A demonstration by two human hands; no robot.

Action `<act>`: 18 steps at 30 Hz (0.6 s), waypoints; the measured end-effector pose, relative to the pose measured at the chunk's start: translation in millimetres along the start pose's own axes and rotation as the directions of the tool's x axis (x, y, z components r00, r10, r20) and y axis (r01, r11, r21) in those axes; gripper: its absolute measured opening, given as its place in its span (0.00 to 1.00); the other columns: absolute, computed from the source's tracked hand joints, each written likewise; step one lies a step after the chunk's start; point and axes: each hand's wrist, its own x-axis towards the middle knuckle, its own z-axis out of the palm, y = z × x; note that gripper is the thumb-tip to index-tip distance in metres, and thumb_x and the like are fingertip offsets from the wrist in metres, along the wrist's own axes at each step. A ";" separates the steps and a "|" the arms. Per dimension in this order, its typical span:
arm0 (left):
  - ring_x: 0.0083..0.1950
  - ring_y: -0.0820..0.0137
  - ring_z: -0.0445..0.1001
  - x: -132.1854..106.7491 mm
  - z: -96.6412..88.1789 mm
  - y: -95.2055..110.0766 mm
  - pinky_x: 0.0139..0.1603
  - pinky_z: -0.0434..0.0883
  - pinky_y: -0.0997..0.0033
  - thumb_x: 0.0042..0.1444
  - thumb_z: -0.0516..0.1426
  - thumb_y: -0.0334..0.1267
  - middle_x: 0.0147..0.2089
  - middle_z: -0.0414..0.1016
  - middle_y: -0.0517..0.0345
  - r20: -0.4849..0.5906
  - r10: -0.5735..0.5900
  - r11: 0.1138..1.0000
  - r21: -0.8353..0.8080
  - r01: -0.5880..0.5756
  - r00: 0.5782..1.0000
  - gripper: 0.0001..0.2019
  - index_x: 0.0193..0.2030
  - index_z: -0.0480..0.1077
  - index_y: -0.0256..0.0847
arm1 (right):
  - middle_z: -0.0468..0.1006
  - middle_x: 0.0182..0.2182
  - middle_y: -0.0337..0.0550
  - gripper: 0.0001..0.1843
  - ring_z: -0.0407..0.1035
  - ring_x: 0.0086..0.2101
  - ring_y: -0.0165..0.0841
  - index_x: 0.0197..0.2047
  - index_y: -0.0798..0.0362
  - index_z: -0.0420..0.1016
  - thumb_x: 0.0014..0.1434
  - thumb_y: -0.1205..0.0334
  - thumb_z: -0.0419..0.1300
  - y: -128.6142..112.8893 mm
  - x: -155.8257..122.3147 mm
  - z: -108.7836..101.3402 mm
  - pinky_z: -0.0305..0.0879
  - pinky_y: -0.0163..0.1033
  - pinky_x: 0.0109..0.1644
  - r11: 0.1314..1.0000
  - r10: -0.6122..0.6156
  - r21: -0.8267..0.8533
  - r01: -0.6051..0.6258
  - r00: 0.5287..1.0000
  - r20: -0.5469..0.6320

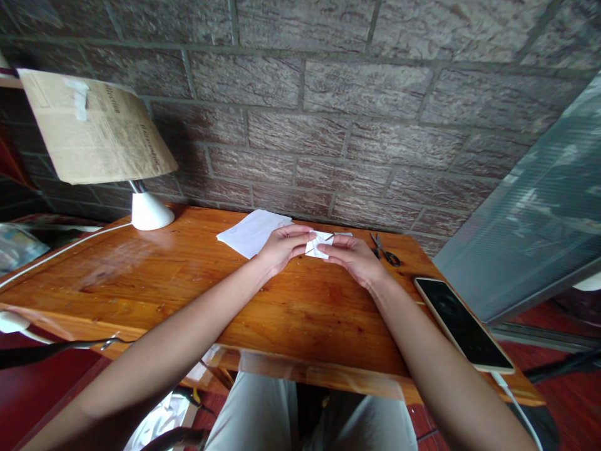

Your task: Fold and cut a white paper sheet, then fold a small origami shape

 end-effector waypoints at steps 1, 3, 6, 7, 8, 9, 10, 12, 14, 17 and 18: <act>0.35 0.69 0.79 0.5 -1.0 0.1 0.44 0.76 0.65 0.33 0.74 0.33 0.32 0.80 0.55 0.003 -0.025 1.000 -0.013 0.025 1.000 0.17 0.32 0.77 0.35 | 0.82 0.35 0.41 0.17 0.75 0.36 0.30 0.34 0.52 0.82 0.39 0.57 0.76 0.8 0.4 0.3 0.70 0.36 0.43 1.000 -0.003 -0.003 0.003 1.000 0.000; 0.35 0.70 0.79 1.7 -3.1 0.7 0.43 0.76 0.68 0.35 0.73 0.31 0.33 0.81 0.55 0.024 -0.078 0.996 -0.031 0.079 0.997 0.16 0.33 0.77 0.35 | 0.83 0.35 0.41 0.18 0.74 0.35 0.30 0.35 0.53 0.82 0.40 0.57 0.76 2.1 0.7 0.9 0.69 0.36 0.42 1.000 -0.018 -0.016 0.018 1.000 0.002; 0.36 0.69 0.80 3.2 -5.8 2.4 0.43 0.76 0.69 0.41 0.71 0.30 0.35 0.81 0.52 0.072 -0.140 0.989 -0.034 0.143 0.987 0.13 0.34 0.76 0.34 | 0.83 0.34 0.42 0.18 0.73 0.33 0.30 0.34 0.54 0.82 0.40 0.56 0.75 2.7 0.5 1.7 0.67 0.36 0.41 0.998 -0.046 -0.035 0.047 0.999 0.003; 0.36 0.69 0.80 3.6 -6.4 2.9 0.43 0.76 0.70 0.43 0.70 0.29 0.35 0.81 0.52 0.084 -0.149 0.988 -0.031 0.152 0.985 0.11 0.35 0.76 0.34 | 0.83 0.33 0.42 0.18 0.73 0.32 0.30 0.34 0.54 0.81 0.40 0.56 0.75 2.6 0.3 2.0 0.67 0.36 0.40 0.998 -0.051 -0.038 0.052 0.999 0.006; 0.37 0.69 0.80 3.8 -6.8 3.3 0.43 0.76 0.70 0.45 0.69 0.29 0.36 0.81 0.51 0.092 -0.153 0.987 -0.028 0.157 0.984 0.11 0.35 0.76 0.34 | 0.83 0.33 0.42 0.17 0.73 0.32 0.30 0.33 0.54 0.81 0.39 0.56 0.76 2.5 0.1 2.3 0.66 0.36 0.40 0.998 -0.053 -0.039 0.054 0.999 0.009; 0.37 0.69 0.80 4.0 -7.0 3.5 0.43 0.76 0.71 0.45 0.69 0.30 0.36 0.81 0.50 0.098 -0.157 0.987 -0.025 0.160 0.983 0.10 0.35 0.76 0.33 | 0.83 0.32 0.41 0.17 0.73 0.31 0.29 0.32 0.54 0.81 0.39 0.57 0.76 2.3 -0.2 2.8 0.66 0.36 0.40 0.998 -0.054 -0.039 0.055 0.998 0.012; 0.37 0.69 0.80 4.1 -7.1 3.5 0.43 0.76 0.71 0.46 0.69 0.30 0.36 0.82 0.50 0.103 -0.158 0.987 -0.021 0.161 0.982 0.10 0.35 0.76 0.33 | 0.82 0.31 0.41 0.16 0.72 0.31 0.29 0.31 0.54 0.80 0.39 0.57 0.76 2.0 -0.5 3.4 0.65 0.36 0.39 0.998 -0.054 -0.040 0.055 0.998 0.013; 0.37 0.70 0.80 4.2 -6.9 3.0 0.42 0.75 0.72 0.45 0.69 0.31 0.36 0.82 0.49 0.116 -0.155 0.988 -0.012 0.157 0.981 0.11 0.35 0.77 0.33 | 0.82 0.30 0.40 0.16 0.72 0.30 0.29 0.29 0.54 0.79 0.38 0.58 0.76 1.4 -1.5 5.1 0.65 0.36 0.39 0.997 -0.059 -0.040 0.060 0.998 0.009; 0.36 0.70 0.79 4.2 -6.4 1.6 0.41 0.75 0.73 0.44 0.70 0.33 0.35 0.81 0.50 0.119 -0.144 0.989 -0.001 0.145 0.982 0.11 0.34 0.77 0.32 | 0.82 0.29 0.39 0.16 0.71 0.30 0.28 0.28 0.54 0.79 0.37 0.57 0.76 0.7 -2.5 7.4 0.65 0.35 0.39 0.997 -0.067 -0.033 0.067 0.998 0.014; 0.33 0.73 0.77 4.3 -5.7 -1.0 0.40 0.74 0.73 0.44 0.71 0.35 0.32 0.80 0.52 0.095 -0.122 0.993 0.019 0.120 0.988 0.11 0.30 0.76 0.32 | 0.81 0.29 0.38 0.17 0.71 0.30 0.28 0.29 0.54 0.79 0.37 0.57 0.76 0.2 -3.7 10.2 0.65 0.35 0.38 0.998 -0.067 -0.019 0.068 0.997 0.026; 0.33 0.73 0.77 4.4 -5.6 -1.7 0.41 0.74 0.73 0.44 0.71 0.35 0.32 0.80 0.53 0.091 -0.113 0.993 0.023 0.112 0.989 0.11 0.30 0.76 0.32 | 0.81 0.29 0.38 0.17 0.71 0.30 0.29 0.29 0.54 0.79 0.36 0.57 0.76 0.2 -3.8 10.6 0.66 0.35 0.37 0.998 -0.066 -0.017 0.066 0.998 0.021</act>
